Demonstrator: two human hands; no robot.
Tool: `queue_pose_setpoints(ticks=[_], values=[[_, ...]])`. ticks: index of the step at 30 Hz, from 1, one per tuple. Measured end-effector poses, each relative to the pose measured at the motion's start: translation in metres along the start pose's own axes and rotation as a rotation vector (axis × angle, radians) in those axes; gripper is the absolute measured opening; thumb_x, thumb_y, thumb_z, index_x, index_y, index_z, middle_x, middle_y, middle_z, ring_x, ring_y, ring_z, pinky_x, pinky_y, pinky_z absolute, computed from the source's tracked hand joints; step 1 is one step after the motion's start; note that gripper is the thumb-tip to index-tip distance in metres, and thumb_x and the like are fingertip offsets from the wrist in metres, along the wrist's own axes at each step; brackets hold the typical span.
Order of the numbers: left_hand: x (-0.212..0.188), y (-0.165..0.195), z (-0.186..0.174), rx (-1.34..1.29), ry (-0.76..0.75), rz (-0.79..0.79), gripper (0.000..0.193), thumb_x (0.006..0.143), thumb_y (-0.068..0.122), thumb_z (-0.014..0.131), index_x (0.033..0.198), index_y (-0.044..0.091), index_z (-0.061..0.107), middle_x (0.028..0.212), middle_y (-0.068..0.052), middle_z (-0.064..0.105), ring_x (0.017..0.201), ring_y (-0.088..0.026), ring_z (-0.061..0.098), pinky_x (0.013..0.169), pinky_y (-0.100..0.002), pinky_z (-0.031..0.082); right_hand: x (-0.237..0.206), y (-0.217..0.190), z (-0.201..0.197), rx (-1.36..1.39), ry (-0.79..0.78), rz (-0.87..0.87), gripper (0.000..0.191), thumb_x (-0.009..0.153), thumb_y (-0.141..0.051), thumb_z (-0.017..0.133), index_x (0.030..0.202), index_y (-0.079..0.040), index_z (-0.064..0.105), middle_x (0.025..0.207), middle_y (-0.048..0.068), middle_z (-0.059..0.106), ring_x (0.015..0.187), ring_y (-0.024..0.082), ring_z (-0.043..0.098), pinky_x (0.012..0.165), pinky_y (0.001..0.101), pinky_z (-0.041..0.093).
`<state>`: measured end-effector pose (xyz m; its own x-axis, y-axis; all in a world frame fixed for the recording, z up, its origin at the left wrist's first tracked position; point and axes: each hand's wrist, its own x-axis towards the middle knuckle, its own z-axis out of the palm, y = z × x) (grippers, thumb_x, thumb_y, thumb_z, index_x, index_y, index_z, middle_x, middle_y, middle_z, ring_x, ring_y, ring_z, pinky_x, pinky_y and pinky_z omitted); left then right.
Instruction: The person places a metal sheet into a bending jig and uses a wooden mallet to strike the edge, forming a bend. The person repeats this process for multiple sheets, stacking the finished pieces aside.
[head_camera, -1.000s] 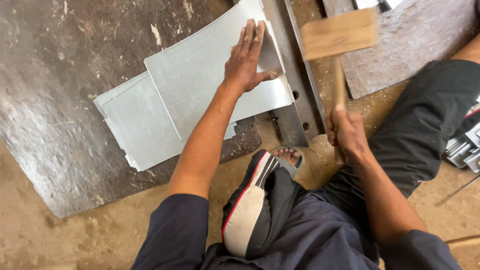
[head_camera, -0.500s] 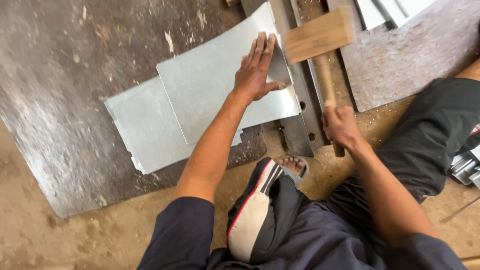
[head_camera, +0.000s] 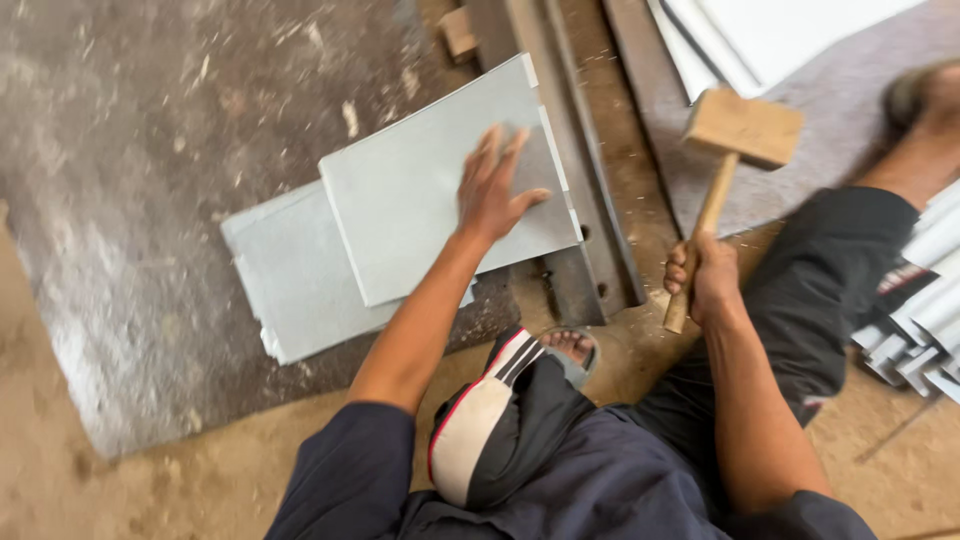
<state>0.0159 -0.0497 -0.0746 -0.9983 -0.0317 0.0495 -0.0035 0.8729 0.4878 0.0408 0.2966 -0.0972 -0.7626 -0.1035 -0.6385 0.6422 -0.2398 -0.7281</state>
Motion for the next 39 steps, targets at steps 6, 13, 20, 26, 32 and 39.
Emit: queue_pose_setpoints(ticks=[6, 13, 20, 26, 32, 39], values=[[-0.104, -0.002, 0.003, 0.139, 0.112, 0.108, 0.094, 0.070, 0.047, 0.082, 0.150, 0.030, 0.038, 0.158, -0.029, 0.022, 0.145, -0.053, 0.020, 0.112, -0.073, 0.019, -0.040, 0.009, -0.045, -1.357, 0.369, -0.969, 0.033, 0.087, -0.030, 0.076, 0.085, 0.000, 0.063, 0.098, 0.026, 0.065, 0.102, 0.043, 0.067, 0.087, 0.0441, 0.056], [-0.108, -0.010, -0.061, 0.249, 0.335, 0.270, 0.052, 0.092, -0.004, 0.058, 0.137, 0.020, 0.062, 0.133, -0.019, 0.067, 0.127, -0.038, 0.062, 0.108, -0.051, 0.054, -0.053, 0.010, -0.042, -0.976, 0.252, -0.679, 0.028, 0.092, -0.020, 0.073, 0.102, 0.006, 0.068, 0.124, 0.024, 0.067, 0.096, 0.035, 0.072, 0.083, 0.0402, 0.056], [-0.102, 0.009, -0.250, 0.249, 0.251, -0.052, 0.017, 0.109, 0.011, 0.057, 0.115, -0.001, 0.067, 0.077, -0.016, 0.070, 0.052, -0.020, 0.064, 0.036, -0.036, 0.049, -0.059, 0.025, -0.033, -0.705, 0.190, -0.525, 0.035, 0.094, -0.018, 0.070, 0.122, 0.002, 0.065, 0.110, 0.018, 0.072, 0.090, 0.024, 0.075, 0.074, 0.0332, 0.060], [-0.123, 0.041, -0.270, -0.014, 0.102, -0.093, 0.023, 0.097, 0.014, 0.062, 0.114, -0.001, 0.064, 0.087, -0.021, 0.071, 0.070, -0.031, 0.071, 0.063, -0.043, 0.055, -0.087, -0.002, 0.053, -0.764, -0.085, -0.873, 0.018, 0.096, -0.011, 0.067, 0.111, -0.001, 0.065, 0.117, 0.017, 0.068, 0.095, 0.020, 0.072, 0.071, 0.0300, 0.061], [-0.137, 0.039, -0.179, -0.426, 0.026, -0.141, 0.058, 0.094, 0.021, 0.064, 0.146, 0.004, 0.047, 0.135, -0.023, 0.062, 0.127, -0.032, 0.061, 0.106, -0.041, 0.047, -0.106, -0.019, 0.189, -0.541, -0.510, -0.535, 0.070, 0.091, -0.025, 0.074, 0.148, 0.000, 0.041, 0.126, 0.020, 0.056, 0.108, 0.024, 0.066, 0.085, 0.0345, 0.061], [-0.138, 0.044, -0.146, -0.835, -0.117, -0.162, 0.099, 0.091, 0.054, 0.070, 0.164, 0.006, 0.021, 0.168, -0.018, 0.028, 0.159, -0.029, 0.019, 0.127, -0.044, 0.015, -0.075, -0.020, 0.261, -0.371, -0.435, -0.642, 0.112, 0.083, -0.043, 0.084, 0.160, -0.002, 0.015, 0.161, 0.021, 0.026, 0.145, 0.037, 0.040, 0.104, 0.0492, 0.052]])
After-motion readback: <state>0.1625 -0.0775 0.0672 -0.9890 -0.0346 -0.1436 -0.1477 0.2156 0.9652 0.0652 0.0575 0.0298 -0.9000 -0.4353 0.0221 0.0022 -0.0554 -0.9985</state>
